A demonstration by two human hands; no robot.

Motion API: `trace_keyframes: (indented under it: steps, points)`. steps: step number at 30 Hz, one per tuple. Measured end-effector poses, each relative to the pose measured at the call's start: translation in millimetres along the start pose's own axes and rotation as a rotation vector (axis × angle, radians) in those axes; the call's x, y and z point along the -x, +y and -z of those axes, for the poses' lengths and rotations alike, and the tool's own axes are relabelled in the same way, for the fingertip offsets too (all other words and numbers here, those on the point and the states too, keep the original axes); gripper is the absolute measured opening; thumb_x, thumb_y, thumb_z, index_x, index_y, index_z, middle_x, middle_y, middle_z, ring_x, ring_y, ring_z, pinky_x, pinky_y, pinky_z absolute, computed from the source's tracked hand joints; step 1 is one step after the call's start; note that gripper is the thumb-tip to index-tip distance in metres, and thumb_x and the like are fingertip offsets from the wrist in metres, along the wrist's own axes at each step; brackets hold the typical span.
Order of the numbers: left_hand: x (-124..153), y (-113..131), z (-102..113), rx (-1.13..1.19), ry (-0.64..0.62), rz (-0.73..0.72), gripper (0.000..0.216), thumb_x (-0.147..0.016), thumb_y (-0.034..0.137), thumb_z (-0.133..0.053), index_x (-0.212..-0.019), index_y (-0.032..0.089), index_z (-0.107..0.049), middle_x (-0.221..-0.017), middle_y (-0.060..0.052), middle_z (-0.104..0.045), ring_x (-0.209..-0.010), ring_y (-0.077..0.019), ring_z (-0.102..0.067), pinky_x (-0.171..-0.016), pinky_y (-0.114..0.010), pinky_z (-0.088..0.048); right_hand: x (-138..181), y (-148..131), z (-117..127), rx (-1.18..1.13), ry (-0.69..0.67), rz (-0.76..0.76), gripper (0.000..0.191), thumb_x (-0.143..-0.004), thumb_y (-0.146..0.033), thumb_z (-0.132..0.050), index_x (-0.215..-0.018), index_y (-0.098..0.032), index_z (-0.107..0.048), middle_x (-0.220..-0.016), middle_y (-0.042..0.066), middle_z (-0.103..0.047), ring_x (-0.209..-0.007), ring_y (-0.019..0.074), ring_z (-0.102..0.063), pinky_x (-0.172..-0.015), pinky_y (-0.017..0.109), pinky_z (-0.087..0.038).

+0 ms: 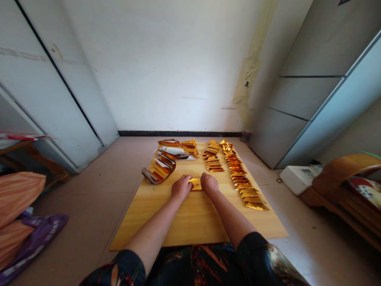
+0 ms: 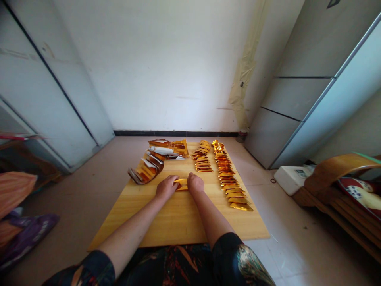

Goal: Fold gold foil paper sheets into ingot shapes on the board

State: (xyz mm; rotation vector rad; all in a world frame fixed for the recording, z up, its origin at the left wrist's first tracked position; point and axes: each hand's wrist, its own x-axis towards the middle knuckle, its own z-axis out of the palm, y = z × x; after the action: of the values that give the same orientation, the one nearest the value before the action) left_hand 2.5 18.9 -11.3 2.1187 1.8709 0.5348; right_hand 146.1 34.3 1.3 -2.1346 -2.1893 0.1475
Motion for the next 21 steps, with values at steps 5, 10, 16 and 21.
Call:
trace_keyframes:
  steps: [5,10,16,21]
  points:
    - [0,0,-2,-0.003,0.013,0.013,0.032,-0.083,0.022,-0.052,-0.114,0.026,-0.057,-0.116,-0.002,-0.062,-0.101,-0.0158,-0.058,-0.081,-0.024,-0.042,0,-1,2,-0.016,-0.01,-0.01,0.026,-0.095,-0.025,-0.034,-0.102,-0.015,-0.057,-0.096,0.014,-0.068,-0.087,0.0184,-0.067,-0.072,0.025,-0.048]
    - [0,2,-3,-0.035,0.025,-0.007,0.034,-0.084,0.022,-0.049,-0.117,0.028,-0.056,-0.116,-0.002,-0.061,-0.098,-0.0168,-0.059,-0.078,-0.025,-0.042,1,-1,6,-0.024,-0.015,-0.014,0.026,-0.095,-0.024,-0.035,-0.104,-0.013,-0.057,-0.096,0.015,-0.068,-0.089,0.0207,-0.067,-0.071,0.027,-0.048]
    - [5,9,5,-0.119,-0.07,-0.033,0.027,-0.09,0.034,-0.042,-0.11,0.032,-0.06,-0.109,-0.002,-0.06,-0.084,-0.0149,-0.06,-0.069,-0.025,-0.041,0,-3,6,-0.029,-0.015,-0.026,0.024,-0.094,-0.022,-0.036,-0.105,-0.014,-0.057,-0.095,0.013,-0.068,-0.088,0.0193,-0.067,-0.07,0.025,-0.048]
    - [7,11,7,-0.178,-0.12,-0.048,0.021,-0.087,0.036,-0.046,-0.095,0.029,-0.064,-0.109,-0.001,-0.059,-0.083,-0.0163,-0.059,-0.068,-0.025,-0.038,1,-6,4,-0.001,0.006,-0.046,0.024,-0.093,-0.021,-0.036,-0.104,-0.015,-0.056,-0.094,0.013,-0.067,-0.084,0.0196,-0.067,-0.068,0.026,-0.048]
